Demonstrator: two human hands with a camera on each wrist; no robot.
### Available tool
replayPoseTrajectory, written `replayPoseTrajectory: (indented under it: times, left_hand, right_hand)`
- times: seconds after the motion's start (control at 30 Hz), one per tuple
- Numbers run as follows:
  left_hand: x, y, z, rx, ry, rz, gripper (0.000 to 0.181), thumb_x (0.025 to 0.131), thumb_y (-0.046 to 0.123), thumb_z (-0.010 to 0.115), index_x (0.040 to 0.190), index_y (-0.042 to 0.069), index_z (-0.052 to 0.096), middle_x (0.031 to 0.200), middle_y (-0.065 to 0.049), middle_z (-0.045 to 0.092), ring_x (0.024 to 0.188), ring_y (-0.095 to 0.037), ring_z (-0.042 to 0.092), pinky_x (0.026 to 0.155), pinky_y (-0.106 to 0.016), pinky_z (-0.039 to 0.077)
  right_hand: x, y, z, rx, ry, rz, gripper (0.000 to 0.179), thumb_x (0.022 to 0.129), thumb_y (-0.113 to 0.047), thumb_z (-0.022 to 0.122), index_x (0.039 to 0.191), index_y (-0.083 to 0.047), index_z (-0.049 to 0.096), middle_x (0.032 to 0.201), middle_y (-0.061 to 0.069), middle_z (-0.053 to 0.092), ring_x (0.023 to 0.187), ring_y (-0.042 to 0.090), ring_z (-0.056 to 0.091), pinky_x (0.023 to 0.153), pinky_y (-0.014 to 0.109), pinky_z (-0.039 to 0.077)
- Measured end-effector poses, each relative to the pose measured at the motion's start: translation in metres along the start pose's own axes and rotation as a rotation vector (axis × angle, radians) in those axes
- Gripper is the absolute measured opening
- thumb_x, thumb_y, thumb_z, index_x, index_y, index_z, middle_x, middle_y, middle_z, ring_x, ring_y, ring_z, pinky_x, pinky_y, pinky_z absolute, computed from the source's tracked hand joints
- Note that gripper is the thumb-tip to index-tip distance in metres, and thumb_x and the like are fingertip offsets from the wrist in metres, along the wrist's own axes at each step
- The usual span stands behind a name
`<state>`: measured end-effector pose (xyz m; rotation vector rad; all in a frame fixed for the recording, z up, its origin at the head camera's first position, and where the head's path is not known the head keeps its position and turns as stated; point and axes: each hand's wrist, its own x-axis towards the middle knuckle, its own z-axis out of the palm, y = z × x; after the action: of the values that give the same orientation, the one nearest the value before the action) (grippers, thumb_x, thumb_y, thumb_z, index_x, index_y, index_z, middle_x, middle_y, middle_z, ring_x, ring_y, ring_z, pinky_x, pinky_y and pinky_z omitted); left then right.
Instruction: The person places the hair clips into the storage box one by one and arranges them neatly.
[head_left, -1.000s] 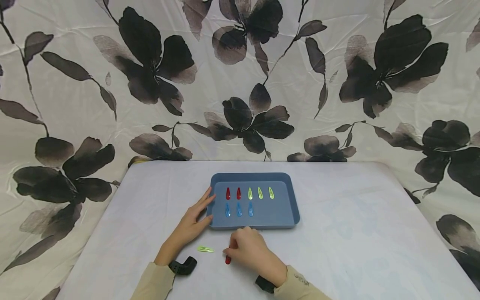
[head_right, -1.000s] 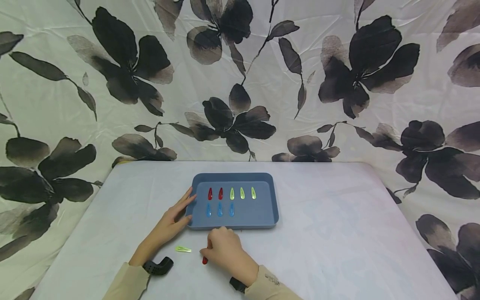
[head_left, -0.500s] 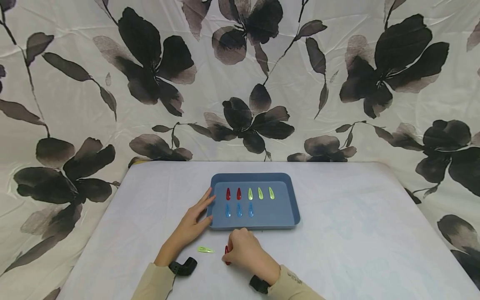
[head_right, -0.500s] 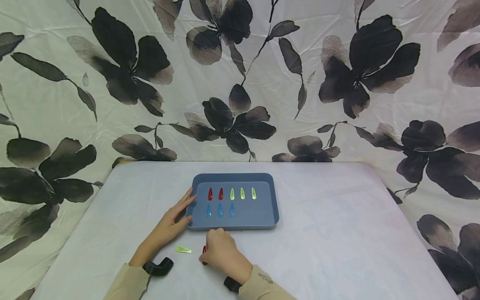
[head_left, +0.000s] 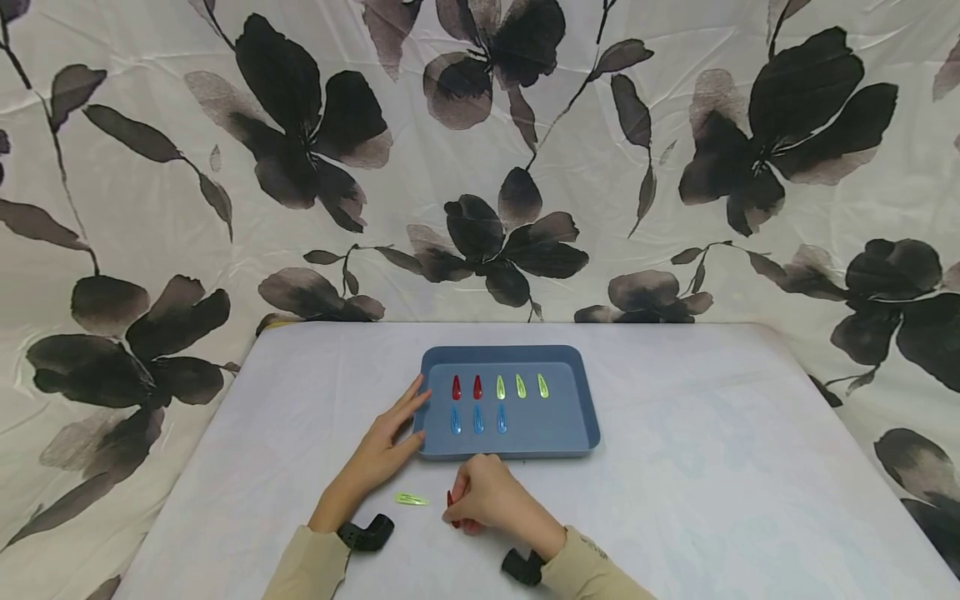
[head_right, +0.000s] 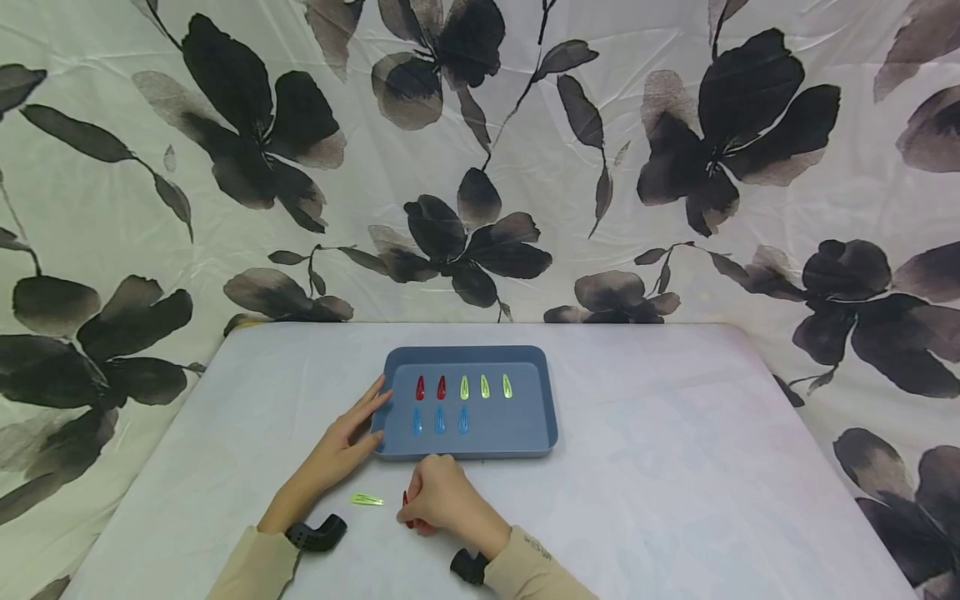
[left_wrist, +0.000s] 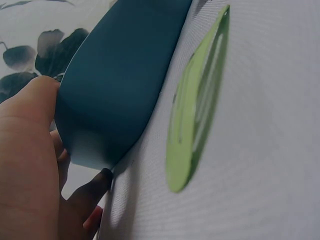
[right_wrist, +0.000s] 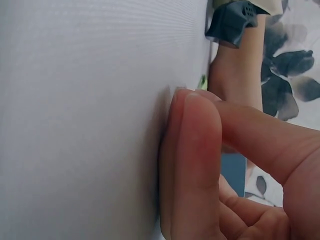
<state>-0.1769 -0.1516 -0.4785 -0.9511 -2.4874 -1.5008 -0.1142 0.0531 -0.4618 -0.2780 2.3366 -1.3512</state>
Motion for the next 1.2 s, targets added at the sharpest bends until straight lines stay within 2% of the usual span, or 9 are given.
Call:
replayPoseTrajectory:
  times: [0.17, 0.33, 0.53, 0.7, 0.93, 1.1, 1.2]
  left_hand:
    - [0.000, 0.000, 0.000, 0.007, -0.002, 0.006, 0.060, 0.086, -0.010, 0.062, 0.144, -0.007, 0.046, 0.155, -0.032, 0.028, 0.141, -0.050, 0.027, 0.113, -0.017, 0.019]
    - [0.000, 0.000, -0.001, 0.014, -0.008, -0.009, 0.059, 0.087, -0.010, 0.063, 0.143, -0.007, 0.046, 0.155, -0.031, 0.027, 0.142, -0.048, 0.026, 0.113, -0.016, 0.019]
    - [-0.002, -0.024, 0.006, 0.061, 0.004, -0.030, 0.059, 0.088, -0.006, 0.065, 0.144, -0.006, 0.046, 0.158, -0.024, 0.026, 0.145, -0.042, 0.026, 0.114, -0.018, 0.018]
    - [-0.004, -0.039, 0.008, 0.082, 0.011, -0.037, 0.061, 0.089, -0.001, 0.068, 0.146, 0.001, 0.047, 0.162, -0.012, 0.027, 0.147, -0.032, 0.026, 0.113, -0.018, 0.020]
    - [-0.005, -0.039, 0.008, 0.050, 0.000, -0.067, 0.063, 0.089, 0.001, 0.067, 0.148, 0.005, 0.046, 0.164, -0.003, 0.023, 0.149, -0.023, 0.023, 0.113, -0.017, 0.020]
    - [-0.004, -0.040, 0.008, 0.050, -0.002, -0.053, 0.063, 0.089, 0.002, 0.067, 0.148, 0.004, 0.045, 0.164, -0.005, 0.023, 0.149, -0.025, 0.023, 0.113, -0.018, 0.020]
    - [-0.005, -0.041, 0.007, 0.049, 0.001, -0.037, 0.062, 0.089, 0.001, 0.067, 0.147, 0.003, 0.046, 0.163, -0.008, 0.024, 0.148, -0.028, 0.024, 0.112, -0.018, 0.022]
  right_hand:
    - [-0.001, -0.002, -0.005, 0.015, -0.023, -0.012, 0.023, 0.074, -0.002, 0.084, 0.064, -0.007, 0.064, 0.051, 0.001, 0.062, 0.040, 0.008, 0.057, 0.041, 0.021, 0.048]
    - [-0.001, -0.007, -0.015, 0.028, -0.022, -0.045, 0.021, 0.077, -0.003, 0.082, 0.067, -0.007, 0.065, 0.054, 0.003, 0.064, 0.044, 0.014, 0.062, 0.043, 0.025, 0.051]
    - [0.000, -0.012, -0.027, 0.042, -0.005, -0.076, 0.017, 0.079, -0.004, 0.080, 0.070, -0.007, 0.066, 0.057, 0.005, 0.065, 0.047, 0.018, 0.064, 0.049, 0.037, 0.057]
    - [0.003, -0.014, -0.038, 0.049, 0.014, -0.087, 0.016, 0.081, -0.005, 0.079, 0.072, -0.006, 0.066, 0.058, 0.004, 0.066, 0.048, 0.017, 0.064, 0.053, 0.043, 0.058]
    - [0.006, -0.015, -0.056, 0.064, 0.048, -0.128, 0.016, 0.081, -0.005, 0.079, 0.075, -0.003, 0.065, 0.060, 0.004, 0.066, 0.047, 0.016, 0.062, 0.056, 0.050, 0.057]
    - [0.007, -0.016, -0.066, 0.087, 0.074, -0.152, 0.015, 0.083, -0.005, 0.078, 0.077, -0.002, 0.064, 0.061, 0.005, 0.066, 0.048, 0.017, 0.061, 0.055, 0.050, 0.057]
    - [0.008, -0.015, -0.073, 0.120, 0.085, -0.173, 0.013, 0.085, -0.005, 0.075, 0.081, -0.001, 0.064, 0.064, 0.010, 0.066, 0.050, 0.019, 0.061, 0.054, 0.047, 0.057]
